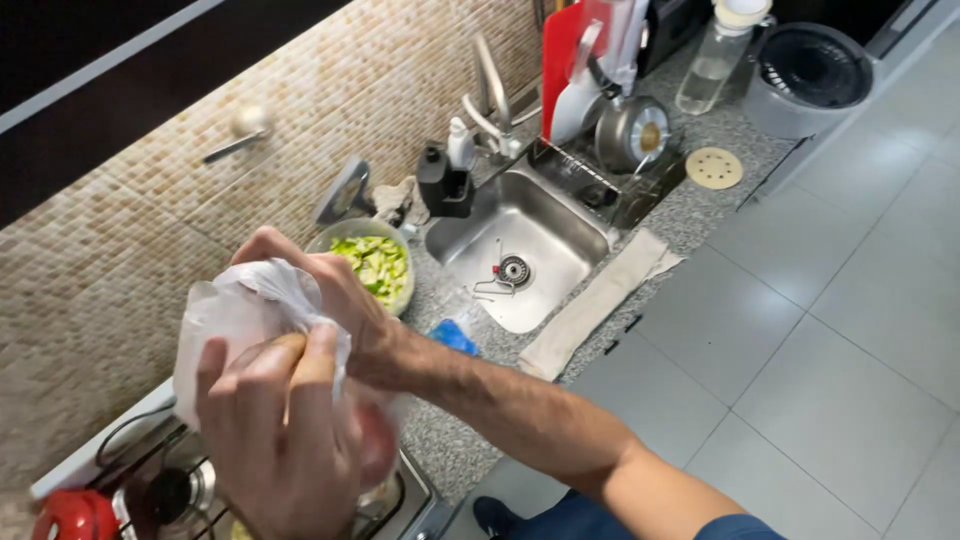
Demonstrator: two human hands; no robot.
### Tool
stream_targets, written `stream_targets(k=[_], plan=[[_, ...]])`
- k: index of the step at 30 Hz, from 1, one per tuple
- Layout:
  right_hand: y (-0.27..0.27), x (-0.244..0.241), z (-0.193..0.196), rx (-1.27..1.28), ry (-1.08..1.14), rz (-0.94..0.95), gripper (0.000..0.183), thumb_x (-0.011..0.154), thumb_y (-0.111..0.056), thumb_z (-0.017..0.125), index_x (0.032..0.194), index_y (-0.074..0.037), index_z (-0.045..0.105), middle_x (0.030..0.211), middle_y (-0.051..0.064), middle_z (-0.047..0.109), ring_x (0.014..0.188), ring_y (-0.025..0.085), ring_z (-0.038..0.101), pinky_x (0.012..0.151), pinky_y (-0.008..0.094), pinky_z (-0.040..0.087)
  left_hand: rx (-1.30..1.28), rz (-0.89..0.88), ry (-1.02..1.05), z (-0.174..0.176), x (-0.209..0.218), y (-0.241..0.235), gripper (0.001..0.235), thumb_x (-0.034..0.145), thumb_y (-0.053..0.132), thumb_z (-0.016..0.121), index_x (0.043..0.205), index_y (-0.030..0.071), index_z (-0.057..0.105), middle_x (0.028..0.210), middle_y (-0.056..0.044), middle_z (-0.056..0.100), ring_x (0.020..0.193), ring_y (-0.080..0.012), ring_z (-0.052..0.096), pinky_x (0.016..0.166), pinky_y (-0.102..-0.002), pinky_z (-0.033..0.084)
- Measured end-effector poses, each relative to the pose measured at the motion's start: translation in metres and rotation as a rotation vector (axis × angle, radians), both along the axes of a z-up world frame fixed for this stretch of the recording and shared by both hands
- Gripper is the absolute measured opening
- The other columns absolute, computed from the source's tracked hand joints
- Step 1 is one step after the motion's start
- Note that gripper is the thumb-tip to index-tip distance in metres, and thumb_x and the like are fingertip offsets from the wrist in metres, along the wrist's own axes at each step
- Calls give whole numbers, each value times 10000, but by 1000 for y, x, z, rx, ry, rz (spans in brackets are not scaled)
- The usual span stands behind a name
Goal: Washing kitchen utensils and a small pot in the sink, then preparing items on the stove.
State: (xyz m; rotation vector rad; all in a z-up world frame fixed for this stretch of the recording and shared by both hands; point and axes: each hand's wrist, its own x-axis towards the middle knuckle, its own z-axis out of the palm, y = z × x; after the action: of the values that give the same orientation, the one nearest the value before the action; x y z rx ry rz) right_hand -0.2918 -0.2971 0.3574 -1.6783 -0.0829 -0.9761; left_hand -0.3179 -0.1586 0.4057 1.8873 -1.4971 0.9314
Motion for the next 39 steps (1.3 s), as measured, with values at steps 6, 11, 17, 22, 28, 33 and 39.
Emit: stream_targets(k=[6, 11, 17, 22, 28, 33, 39], plan=[[-154, -105, -98, 81, -261, -197, 363, 1122, -96, 480, 1337, 85, 709, 1167, 186, 816, 872, 224, 781, 716, 288, 619, -54, -101, 37, -67, -81, -72, 370, 978, -43, 804, 1344, -45, 751, 1381, -333, 700, 1213, -485, 760, 1123, -576, 661], [-271, -274, -49, 67, -236, -72, 282, 1031, 10, 662, 1308, -6, 610, 1065, 38, 648, 822, 91, 602, 704, 226, 555, -192, 56, 604, -150, -168, -176, 305, 899, -62, 759, 1190, 16, 804, 1115, -148, 810, 924, -256, 780, 851, -355, 646], [-438, -410, -147, 4, 87, -471, 198, 1197, -223, 560, 1155, -63, 669, 850, -17, 675, 570, 66, 561, 497, 218, 514, 21, -171, 963, -224, -241, -333, 349, 880, -38, 766, 1225, 8, 791, 922, -85, 810, 656, -138, 711, 565, -242, 654], [-555, -471, -185, -197, 352, -874, 250, 1246, -95, 486, 1091, 14, 649, 896, 67, 609, 689, 164, 526, 617, 313, 457, 280, -364, 924, -270, -261, -486, 320, 948, 37, 746, 1267, 52, 757, 1020, -50, 736, 687, -134, 632, 518, -262, 538], [-676, -447, -259, 283, 759, -973, 489, 1197, -587, 445, 1339, -174, 667, 1182, 98, 676, 1090, 237, 589, 982, 380, 461, 701, -381, 1502, -308, -307, -624, 1352, 701, 714, 868, 1749, 110, 264, 1600, -325, 442, 1470, -582, 504, 1256, -696, 422], [-722, -419, -270, 564, 378, -616, 394, 1269, -358, 398, 1383, -26, 575, 1152, 33, 548, 1000, 102, 527, 922, 264, 506, 480, -266, 1750, -341, -339, -684, 1272, 888, 577, 825, 1784, 1, 130, 1639, -415, 330, 1556, -624, 406, 1326, -710, 350], [-789, -367, -292, 530, 707, -923, 689, 1214, -621, 568, 1569, -36, 643, 1599, 295, 593, 1530, 443, 498, 1267, 598, 398, 252, -102, 1608, -437, -346, -751, 1049, 973, 270, 785, 1803, 75, 174, 1645, -390, 319, 1566, -654, 362, 1310, -720, 331]])
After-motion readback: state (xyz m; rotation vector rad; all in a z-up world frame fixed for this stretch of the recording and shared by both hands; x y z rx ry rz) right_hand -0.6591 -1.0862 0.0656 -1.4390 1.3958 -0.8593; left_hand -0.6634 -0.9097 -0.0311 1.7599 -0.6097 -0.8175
